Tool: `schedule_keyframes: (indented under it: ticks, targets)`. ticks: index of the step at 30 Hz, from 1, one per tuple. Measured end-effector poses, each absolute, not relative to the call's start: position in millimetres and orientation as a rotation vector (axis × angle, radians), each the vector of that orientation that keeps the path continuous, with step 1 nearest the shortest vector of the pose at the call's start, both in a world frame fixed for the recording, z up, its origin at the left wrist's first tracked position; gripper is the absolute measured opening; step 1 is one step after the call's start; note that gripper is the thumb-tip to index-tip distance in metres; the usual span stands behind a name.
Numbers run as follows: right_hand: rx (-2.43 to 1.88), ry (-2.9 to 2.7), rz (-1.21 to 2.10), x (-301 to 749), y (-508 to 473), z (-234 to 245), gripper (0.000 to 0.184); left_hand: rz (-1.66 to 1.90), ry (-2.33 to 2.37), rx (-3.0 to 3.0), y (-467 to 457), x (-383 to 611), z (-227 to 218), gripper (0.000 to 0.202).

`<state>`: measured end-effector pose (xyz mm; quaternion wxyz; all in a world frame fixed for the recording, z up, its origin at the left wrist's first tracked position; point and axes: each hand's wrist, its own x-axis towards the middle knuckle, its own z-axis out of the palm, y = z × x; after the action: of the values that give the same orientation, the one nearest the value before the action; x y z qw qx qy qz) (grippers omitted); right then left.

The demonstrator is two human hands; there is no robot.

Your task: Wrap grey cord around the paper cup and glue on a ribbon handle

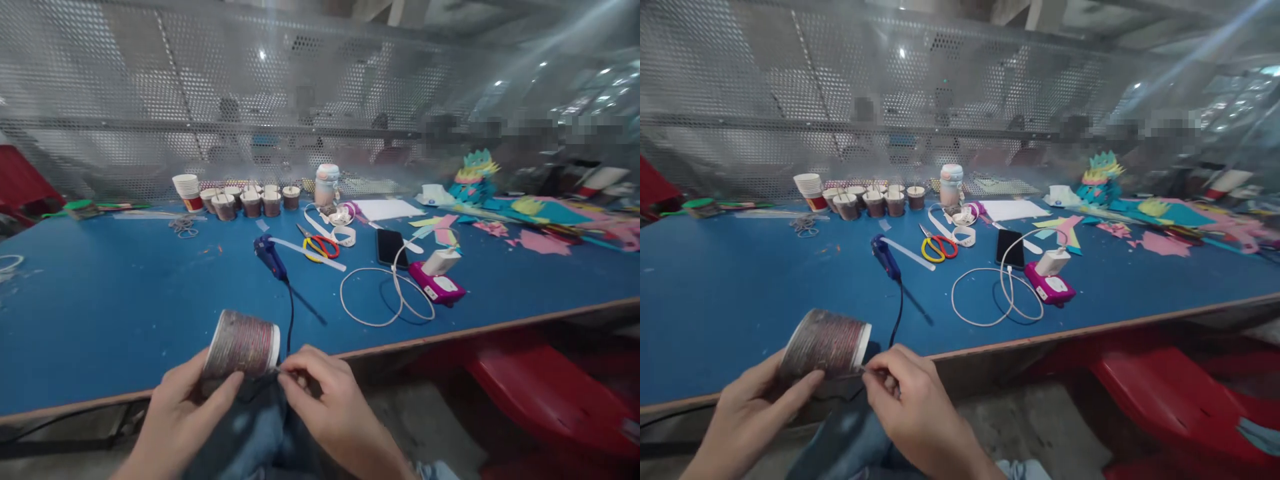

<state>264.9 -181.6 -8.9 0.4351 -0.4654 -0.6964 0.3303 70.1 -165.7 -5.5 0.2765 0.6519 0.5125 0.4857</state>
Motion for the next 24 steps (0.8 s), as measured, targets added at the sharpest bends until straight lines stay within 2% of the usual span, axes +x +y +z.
schedule_keyframes:
  ticks: [7,15,24]
  targets:
    - [-1.108,-1.9,0.703,254,-112,17,0.009,1.093,1.377,1.832,-91,52,30,0.026]
    - [-1.216,-1.934,0.784,230,-60,23,0.009,0.893,1.341,1.744,-46,23,30,0.024]
    - [-1.199,-2.017,0.653,204,-30,23,0.007,0.869,1.24,1.598,-12,-1,26,0.015]
